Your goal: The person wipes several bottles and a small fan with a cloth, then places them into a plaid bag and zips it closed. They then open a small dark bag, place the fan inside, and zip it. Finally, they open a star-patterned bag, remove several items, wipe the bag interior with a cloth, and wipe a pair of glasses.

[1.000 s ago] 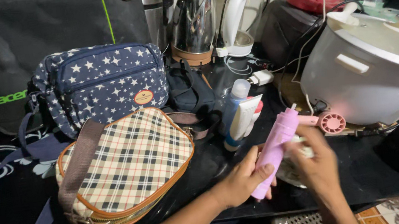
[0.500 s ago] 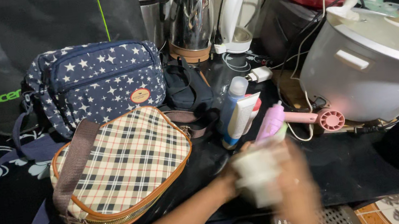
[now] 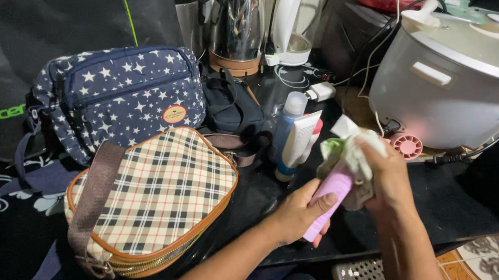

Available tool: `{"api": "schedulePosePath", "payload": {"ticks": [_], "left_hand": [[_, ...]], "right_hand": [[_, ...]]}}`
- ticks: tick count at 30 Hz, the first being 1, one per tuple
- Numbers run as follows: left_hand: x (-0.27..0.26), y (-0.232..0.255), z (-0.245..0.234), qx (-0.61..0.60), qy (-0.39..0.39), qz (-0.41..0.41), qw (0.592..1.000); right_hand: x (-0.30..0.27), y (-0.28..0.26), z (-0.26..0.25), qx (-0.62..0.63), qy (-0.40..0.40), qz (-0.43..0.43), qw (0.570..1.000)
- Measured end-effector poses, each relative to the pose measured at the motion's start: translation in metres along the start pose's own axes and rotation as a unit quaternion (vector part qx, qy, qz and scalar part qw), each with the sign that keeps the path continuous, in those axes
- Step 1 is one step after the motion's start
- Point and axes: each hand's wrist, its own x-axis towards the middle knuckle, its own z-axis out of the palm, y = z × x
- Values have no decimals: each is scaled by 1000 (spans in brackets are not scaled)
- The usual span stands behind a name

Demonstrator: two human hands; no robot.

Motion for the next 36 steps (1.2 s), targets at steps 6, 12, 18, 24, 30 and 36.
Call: {"api": "schedulePosePath", "payload": {"ticks": [6,12,18,24,30,36], "left_hand": [[-6,15,1,-19,-40,1,999],[4,-8,0,-59,18,23,998],[17,-43,-14,364,88,391,840],[8,-25,-3,-71,25,26,997],[7,-20,-2,-56,29,21,998],[22,-44,-1,-111,25,40,993]], "right_hand": [[11,-2,-5,115,30,21,993],[-41,-4,25,198,33,39,979],[-49,41,32,-23,2,-124,992],[-40,36,16,280,-78,80,953],[-75,53,25,-159,74,-142,974],[-58,60,-24,-98,69,-123,985]]}}
